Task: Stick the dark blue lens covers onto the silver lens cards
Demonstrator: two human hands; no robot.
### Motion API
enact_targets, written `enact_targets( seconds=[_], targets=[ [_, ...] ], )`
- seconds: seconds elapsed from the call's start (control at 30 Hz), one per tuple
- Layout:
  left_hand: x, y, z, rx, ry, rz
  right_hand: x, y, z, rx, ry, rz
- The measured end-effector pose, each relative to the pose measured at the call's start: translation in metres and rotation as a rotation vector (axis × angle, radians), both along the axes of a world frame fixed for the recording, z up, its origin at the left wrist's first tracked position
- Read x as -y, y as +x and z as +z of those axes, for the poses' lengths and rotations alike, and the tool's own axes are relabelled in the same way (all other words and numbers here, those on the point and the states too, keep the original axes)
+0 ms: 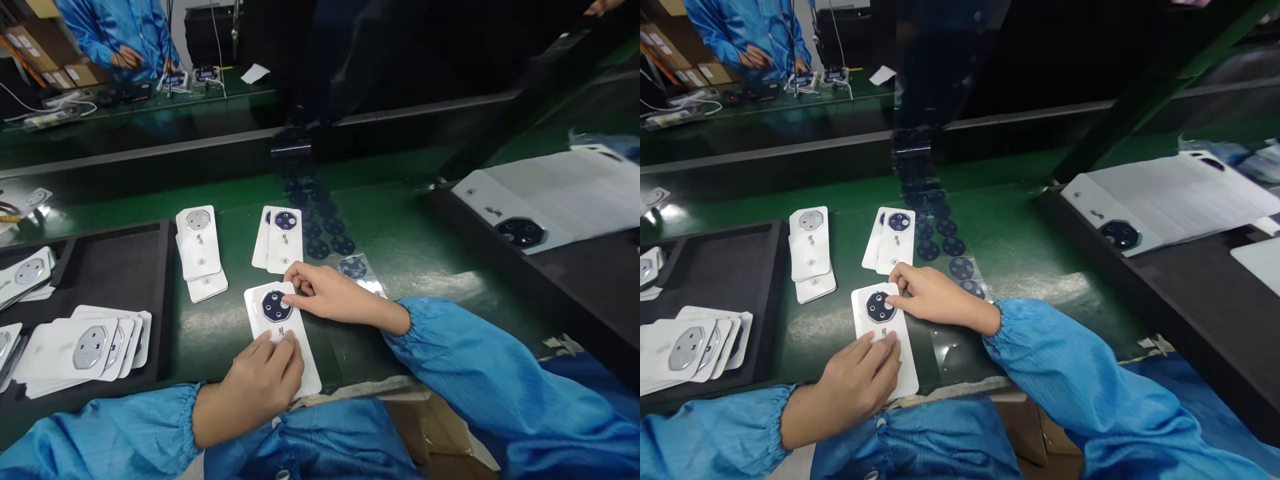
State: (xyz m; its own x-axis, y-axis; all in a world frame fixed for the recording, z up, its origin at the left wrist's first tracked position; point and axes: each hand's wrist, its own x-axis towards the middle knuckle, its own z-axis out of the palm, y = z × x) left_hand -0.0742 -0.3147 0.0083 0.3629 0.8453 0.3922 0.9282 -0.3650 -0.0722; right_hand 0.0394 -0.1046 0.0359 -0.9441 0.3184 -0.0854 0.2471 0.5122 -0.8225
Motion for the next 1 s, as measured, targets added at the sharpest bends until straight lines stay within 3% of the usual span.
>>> enact_targets(
  seconds=[0.07,0.13,0.23,0.33,0.5,0.63,0.77,1.0],
  targets=[
    [0.001,0.001,0.003,0.028,0.064,-0.031,-0.01,0.0,-0.001,-0.074,-0.14,-0.031],
    [0.002,0.004,0.006,0.07,0.167,-0.096,-0.025,-0.002,-0.006,-0.2,-0.169,-0.192],
    [0.003,0.007,0.007,0.11,0.224,-0.14,-0.054,-0.015,-0.014,-0.335,-0.023,-0.453],
    [0.0,0.007,0.005,0.162,0.073,-0.073,-0.082,-0.029,-0.02,-0.342,0.135,-0.513],
    [-0.007,-0.003,0.006,0.014,-0.172,-0.106,-0.113,-0.009,-0.014,-0.268,0.311,-0.469],
    [-0.008,-0.006,0.007,-0.031,-0.212,-0.104,-0.12,0.026,-0.007,-0.14,0.305,-0.245],
    [-0.009,-0.005,0.006,-0.034,-0.231,-0.095,-0.116,0.032,-0.015,-0.026,0.382,-0.048],
    [-0.011,-0.007,-0.001,-0.072,-0.223,-0.106,-0.121,0.032,-0.022,0.043,0.567,-0.071]
  ],
)
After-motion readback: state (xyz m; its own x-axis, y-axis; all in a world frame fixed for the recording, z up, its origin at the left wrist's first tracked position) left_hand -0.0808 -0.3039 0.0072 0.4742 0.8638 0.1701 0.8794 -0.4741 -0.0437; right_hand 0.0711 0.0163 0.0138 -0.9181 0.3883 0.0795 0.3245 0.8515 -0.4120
